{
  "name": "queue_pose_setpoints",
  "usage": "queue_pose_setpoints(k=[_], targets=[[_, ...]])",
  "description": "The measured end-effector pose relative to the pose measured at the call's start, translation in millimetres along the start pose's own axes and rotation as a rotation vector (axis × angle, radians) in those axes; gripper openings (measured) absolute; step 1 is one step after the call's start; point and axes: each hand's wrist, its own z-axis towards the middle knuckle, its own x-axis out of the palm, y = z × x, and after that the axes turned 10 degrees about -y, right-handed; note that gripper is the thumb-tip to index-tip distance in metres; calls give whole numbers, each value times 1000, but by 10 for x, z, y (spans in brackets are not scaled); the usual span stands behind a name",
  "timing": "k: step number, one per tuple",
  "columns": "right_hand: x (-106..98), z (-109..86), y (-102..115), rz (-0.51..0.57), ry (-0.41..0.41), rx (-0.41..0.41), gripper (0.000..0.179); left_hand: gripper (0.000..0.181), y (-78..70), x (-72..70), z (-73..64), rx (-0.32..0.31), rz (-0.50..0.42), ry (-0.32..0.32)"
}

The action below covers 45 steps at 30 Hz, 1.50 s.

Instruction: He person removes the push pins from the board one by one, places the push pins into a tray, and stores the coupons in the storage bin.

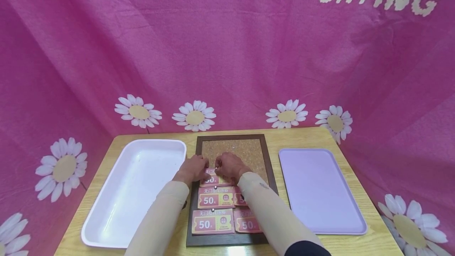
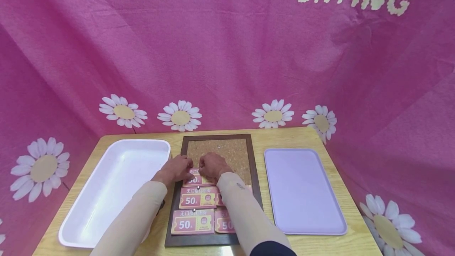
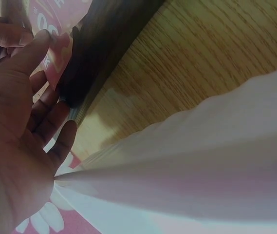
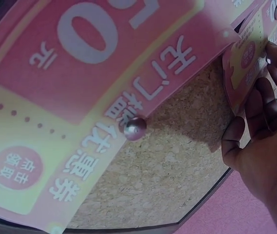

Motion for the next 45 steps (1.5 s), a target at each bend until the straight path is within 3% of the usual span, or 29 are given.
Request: queue_pose_setpoints(k=[13,27,37,45], targets=[[25,22,-19,71,35,36,7,36,-18,-8,-14,2,0,13],[-7,19,-20,21,3,4,5,38,-25,1,11,-30,-16,37],[9,46,-35,79,19,43,6,35,-4,-1,4,-13,-9,17],[32,54,-42,58,-10,10,8,35,1,-16,-16,22,-5,-9]])
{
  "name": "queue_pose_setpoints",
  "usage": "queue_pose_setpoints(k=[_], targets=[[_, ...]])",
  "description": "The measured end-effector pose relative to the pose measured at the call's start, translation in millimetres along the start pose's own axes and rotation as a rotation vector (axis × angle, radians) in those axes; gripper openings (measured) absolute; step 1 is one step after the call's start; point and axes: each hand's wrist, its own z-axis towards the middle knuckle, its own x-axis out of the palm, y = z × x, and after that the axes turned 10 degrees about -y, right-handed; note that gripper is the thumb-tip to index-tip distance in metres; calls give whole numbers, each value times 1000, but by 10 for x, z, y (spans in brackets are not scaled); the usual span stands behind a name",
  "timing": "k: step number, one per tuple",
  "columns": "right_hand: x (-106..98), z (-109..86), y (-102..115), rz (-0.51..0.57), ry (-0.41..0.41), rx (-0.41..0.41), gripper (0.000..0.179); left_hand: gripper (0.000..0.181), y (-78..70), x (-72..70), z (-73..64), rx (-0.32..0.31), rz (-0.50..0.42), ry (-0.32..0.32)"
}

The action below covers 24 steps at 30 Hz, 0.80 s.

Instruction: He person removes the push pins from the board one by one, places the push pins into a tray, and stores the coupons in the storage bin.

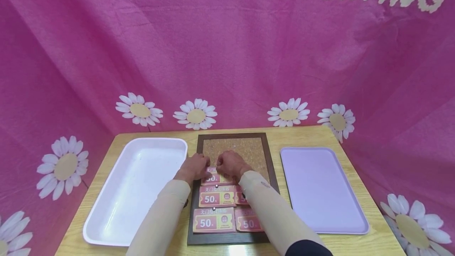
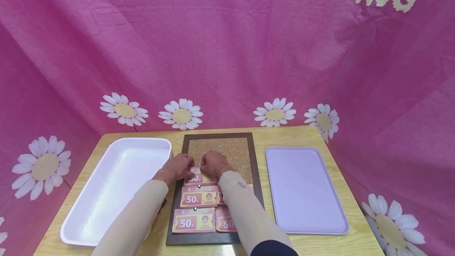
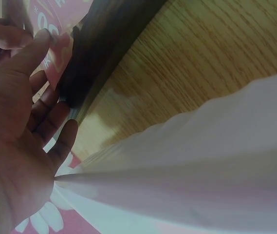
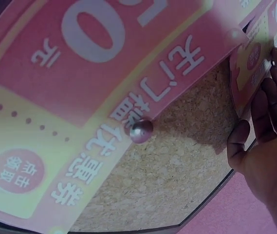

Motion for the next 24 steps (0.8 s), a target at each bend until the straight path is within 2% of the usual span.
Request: queue_pose_setpoints(k=[4,11,15,24], targets=[[8,3,9,-35,-17,-37,12,35,1,-4,1,-4,-3,2],[39,29,22,-192,-98,-152,15,35,8,24,26,-7,4,4],[53,36,34,-219,-111,-148,13,35,11,33,32,-9,3,6],[50,33,27,-200,-93,-125,12,37,27,41,27,-13,2,12]])
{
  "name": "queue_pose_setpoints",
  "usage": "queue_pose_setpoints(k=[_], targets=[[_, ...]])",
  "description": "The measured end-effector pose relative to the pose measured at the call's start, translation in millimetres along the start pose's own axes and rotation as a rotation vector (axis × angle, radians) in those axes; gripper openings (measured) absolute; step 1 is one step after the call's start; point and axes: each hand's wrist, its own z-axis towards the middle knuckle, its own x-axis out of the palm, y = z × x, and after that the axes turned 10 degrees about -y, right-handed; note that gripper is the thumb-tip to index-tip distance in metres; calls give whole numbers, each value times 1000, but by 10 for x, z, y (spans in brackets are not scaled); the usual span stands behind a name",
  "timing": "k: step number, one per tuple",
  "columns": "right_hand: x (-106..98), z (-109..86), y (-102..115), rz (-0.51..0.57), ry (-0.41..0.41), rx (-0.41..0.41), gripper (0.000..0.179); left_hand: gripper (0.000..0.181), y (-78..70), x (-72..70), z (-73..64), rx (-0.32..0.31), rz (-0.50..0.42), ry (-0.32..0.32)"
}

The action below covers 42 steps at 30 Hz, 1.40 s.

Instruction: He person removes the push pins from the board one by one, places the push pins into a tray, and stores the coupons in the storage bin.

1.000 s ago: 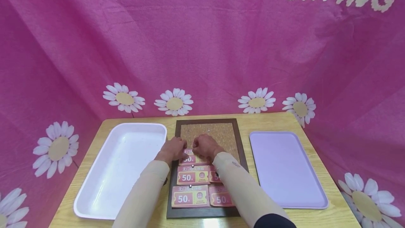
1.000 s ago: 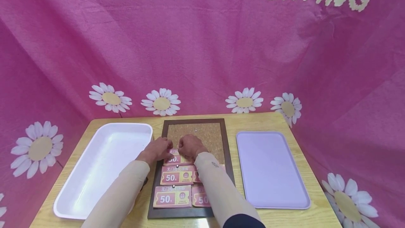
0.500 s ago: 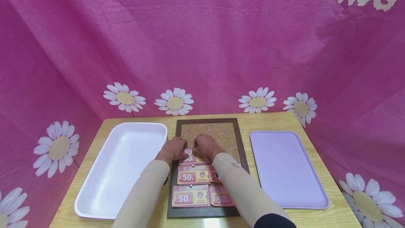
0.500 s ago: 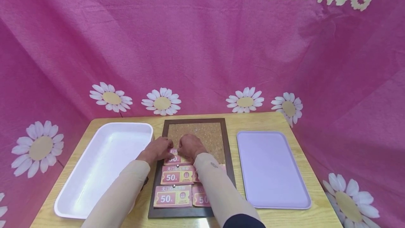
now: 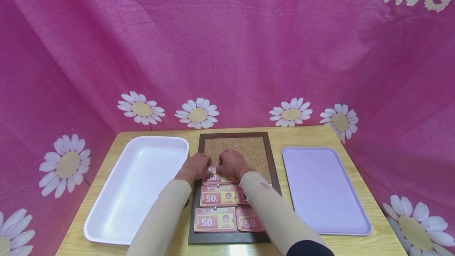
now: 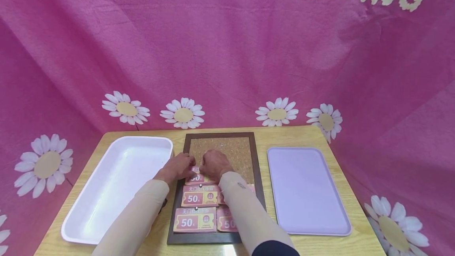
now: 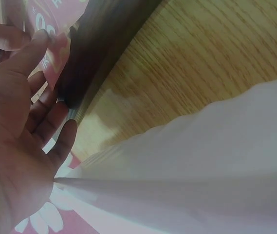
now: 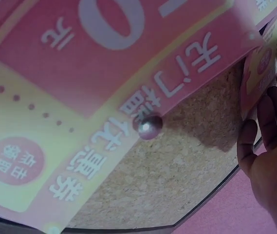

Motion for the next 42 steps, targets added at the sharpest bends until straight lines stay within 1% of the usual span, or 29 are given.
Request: queue_pose_setpoints(k=[9,13,18,22,26,33,38,42], targets=[[39,-9,-57,16,-28,-8,9,38,5,4,4,-22,-3,15],[65,-1,-75,9,-31,-21,8,38,-3,-8,-10,-23,-7,25],[46,6,-54,-4,-25,-39,9,38,-8,-45,-31,-6,0,23],[24,28,-16,-46,-33,-46,13,38,0,-52,-32,7,7,6],[18,46,21,-110,-32,-42,17,38,8,-29,-25,19,15,-3],[15,28,67,-187,-46,-56,24,38,6,-24,-11,11,-5,-5],[15,30,77,-191,-39,-65,28,38,3,-44,-9,11,-4,-3],[-3,47,53,-154,-18,-63,20,40,21,-35,6,9,0,7]])
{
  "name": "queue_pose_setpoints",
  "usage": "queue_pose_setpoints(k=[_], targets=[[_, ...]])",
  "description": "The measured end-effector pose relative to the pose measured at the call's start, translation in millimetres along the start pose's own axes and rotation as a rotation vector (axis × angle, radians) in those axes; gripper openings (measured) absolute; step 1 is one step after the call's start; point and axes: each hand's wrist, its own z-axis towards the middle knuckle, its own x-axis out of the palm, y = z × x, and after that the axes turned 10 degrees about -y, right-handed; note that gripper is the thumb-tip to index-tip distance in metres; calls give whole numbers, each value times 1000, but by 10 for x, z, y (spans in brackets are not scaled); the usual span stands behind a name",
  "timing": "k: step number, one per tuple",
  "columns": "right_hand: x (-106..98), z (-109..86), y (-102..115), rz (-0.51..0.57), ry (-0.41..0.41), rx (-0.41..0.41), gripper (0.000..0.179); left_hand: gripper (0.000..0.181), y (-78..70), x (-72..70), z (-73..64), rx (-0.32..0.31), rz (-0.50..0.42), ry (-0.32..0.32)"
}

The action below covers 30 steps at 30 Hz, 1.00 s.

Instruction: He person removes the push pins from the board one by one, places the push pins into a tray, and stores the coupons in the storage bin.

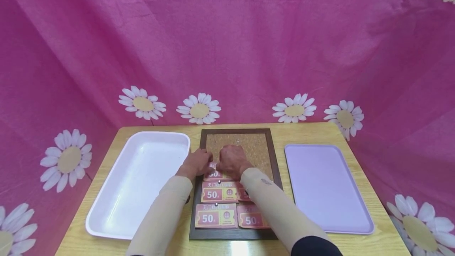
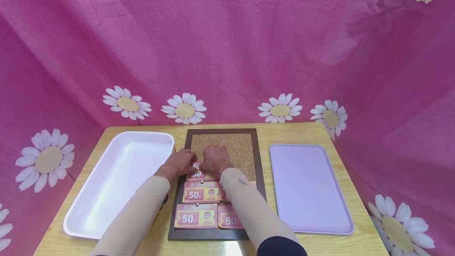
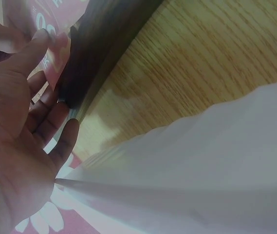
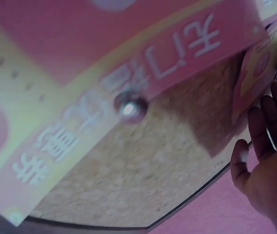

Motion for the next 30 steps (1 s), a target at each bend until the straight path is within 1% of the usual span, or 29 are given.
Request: queue_pose_setpoints(k=[3,5,8,10,15,20,24,30], targets=[[-11,-1,-53,46,5,-14,12,40,8,1,5,-10,-1,8],[-18,-11,-88,81,-1,-31,10,39,11,-1,6,-25,-8,17],[-16,-20,-140,124,-5,-63,11,38,11,-7,4,-34,-17,31],[-11,-27,-170,160,-5,-69,11,38,5,-12,2,-36,-19,34],[10,-49,-224,214,-18,-82,13,38,-16,-16,-1,-24,-15,24],[29,-46,-232,184,-32,-124,14,39,-14,-5,9,-21,-1,27],[37,-44,-230,138,-49,-173,13,40,-16,-2,15,-38,-13,40],[65,-36,-240,130,-59,-204,12,40,-11,10,19,-49,-22,44]])
